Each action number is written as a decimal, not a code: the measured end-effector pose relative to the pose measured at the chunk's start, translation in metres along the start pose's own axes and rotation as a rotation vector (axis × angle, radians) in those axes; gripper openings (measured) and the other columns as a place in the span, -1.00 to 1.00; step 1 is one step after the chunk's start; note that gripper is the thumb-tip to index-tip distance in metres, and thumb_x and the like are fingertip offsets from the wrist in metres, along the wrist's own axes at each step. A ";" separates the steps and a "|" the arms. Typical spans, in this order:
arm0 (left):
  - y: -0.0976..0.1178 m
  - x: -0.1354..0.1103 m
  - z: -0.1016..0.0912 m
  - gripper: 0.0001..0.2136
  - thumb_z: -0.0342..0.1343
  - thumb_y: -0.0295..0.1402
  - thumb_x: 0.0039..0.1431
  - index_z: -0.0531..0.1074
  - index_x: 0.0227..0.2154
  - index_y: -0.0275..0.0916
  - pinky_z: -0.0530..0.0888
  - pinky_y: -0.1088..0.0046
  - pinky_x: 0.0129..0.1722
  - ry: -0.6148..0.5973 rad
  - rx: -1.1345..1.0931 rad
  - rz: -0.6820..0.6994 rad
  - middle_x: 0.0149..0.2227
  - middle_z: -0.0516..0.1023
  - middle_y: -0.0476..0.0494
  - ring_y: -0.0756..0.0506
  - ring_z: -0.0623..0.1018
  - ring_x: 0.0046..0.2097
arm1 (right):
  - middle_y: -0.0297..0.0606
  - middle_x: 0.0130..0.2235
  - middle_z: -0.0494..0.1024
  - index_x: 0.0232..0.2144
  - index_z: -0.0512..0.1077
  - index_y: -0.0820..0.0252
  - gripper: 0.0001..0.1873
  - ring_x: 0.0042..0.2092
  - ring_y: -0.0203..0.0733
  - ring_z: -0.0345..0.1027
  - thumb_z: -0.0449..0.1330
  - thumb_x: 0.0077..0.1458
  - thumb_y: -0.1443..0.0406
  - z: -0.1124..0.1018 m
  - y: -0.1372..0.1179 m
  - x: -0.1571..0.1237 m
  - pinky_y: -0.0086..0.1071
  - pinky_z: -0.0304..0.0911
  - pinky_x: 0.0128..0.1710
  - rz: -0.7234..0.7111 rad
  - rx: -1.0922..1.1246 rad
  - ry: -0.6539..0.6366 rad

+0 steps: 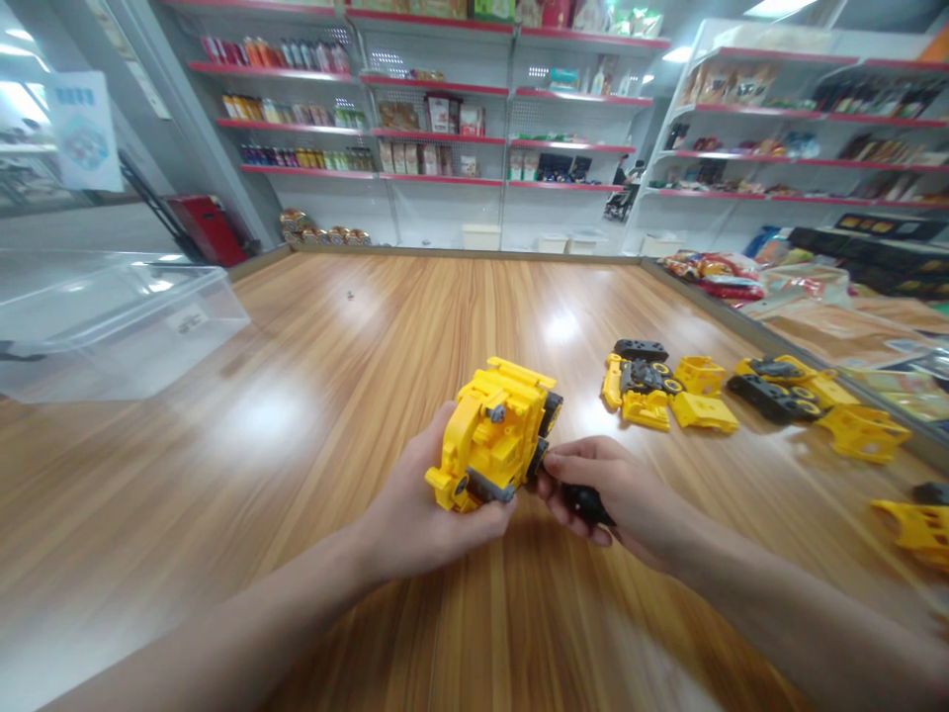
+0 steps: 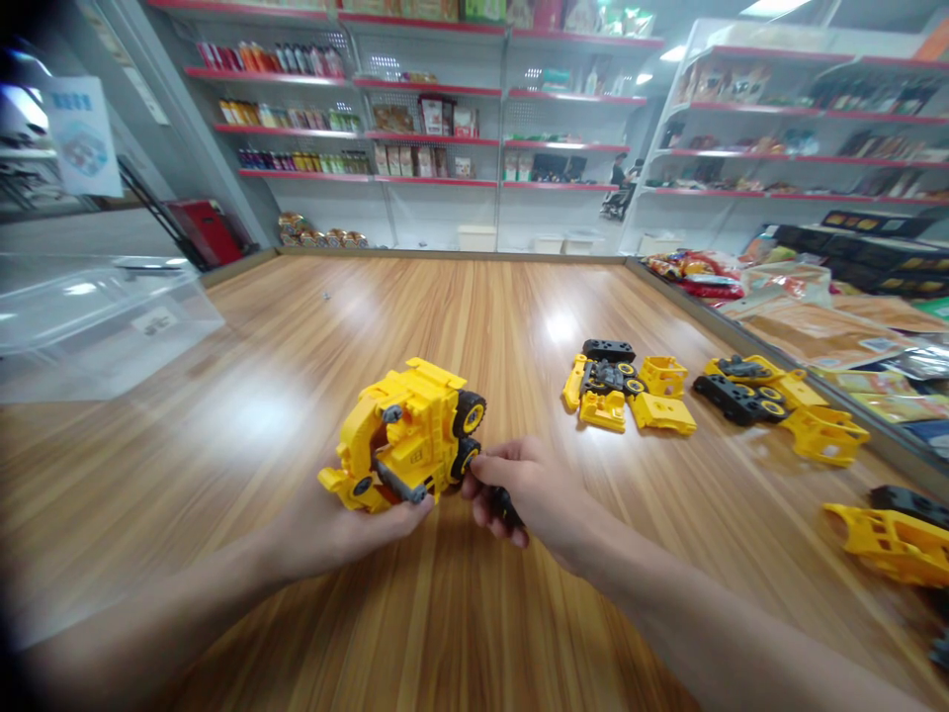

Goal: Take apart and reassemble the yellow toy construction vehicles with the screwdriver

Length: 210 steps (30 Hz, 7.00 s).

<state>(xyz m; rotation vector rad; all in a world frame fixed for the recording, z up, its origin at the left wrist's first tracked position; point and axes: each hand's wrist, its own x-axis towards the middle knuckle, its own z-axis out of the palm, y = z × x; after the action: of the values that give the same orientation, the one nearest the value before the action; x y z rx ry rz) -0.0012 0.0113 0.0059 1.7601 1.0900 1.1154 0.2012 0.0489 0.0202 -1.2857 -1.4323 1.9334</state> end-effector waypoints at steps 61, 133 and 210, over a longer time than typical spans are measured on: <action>0.000 0.000 -0.001 -0.90 0.18 -0.38 0.10 0.40 -0.34 -0.26 0.53 0.47 -0.30 0.044 0.139 0.038 -0.24 0.46 -0.11 -0.03 0.54 -0.29 | -0.34 -0.61 0.37 -0.57 0.46 0.23 -0.53 -0.53 -0.30 0.21 -0.02 0.28 0.15 -0.006 0.005 0.001 -0.38 0.03 -0.53 -0.437 -0.587 0.213; 0.003 0.004 -0.001 -0.85 0.21 -0.40 0.08 0.43 -0.26 -0.24 0.57 0.42 -0.30 0.167 -0.050 -0.072 -0.30 0.60 -0.09 -0.08 0.60 -0.30 | -0.41 -0.53 0.44 -0.15 0.44 0.14 -0.66 -0.50 -0.30 0.30 0.18 -0.06 0.37 0.001 0.006 -0.006 -0.45 0.01 -0.50 -0.503 -1.081 0.003; -0.005 -0.004 -0.016 -0.72 0.14 -0.19 0.12 0.53 -0.21 -0.28 0.44 0.23 -0.02 -0.200 -0.709 -0.287 -0.01 0.52 -0.25 -0.26 0.47 0.02 | -0.38 -0.58 0.29 -0.59 0.35 0.24 -0.58 -0.51 -0.33 0.14 0.00 0.29 0.22 -0.006 0.008 0.001 -0.41 -0.04 -0.51 -0.595 -0.739 0.318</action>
<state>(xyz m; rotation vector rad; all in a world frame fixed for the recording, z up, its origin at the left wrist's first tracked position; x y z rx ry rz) -0.0180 0.0116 0.0054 1.0871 0.6755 0.9607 0.2072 0.0493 0.0125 -1.1629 -2.1227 0.7927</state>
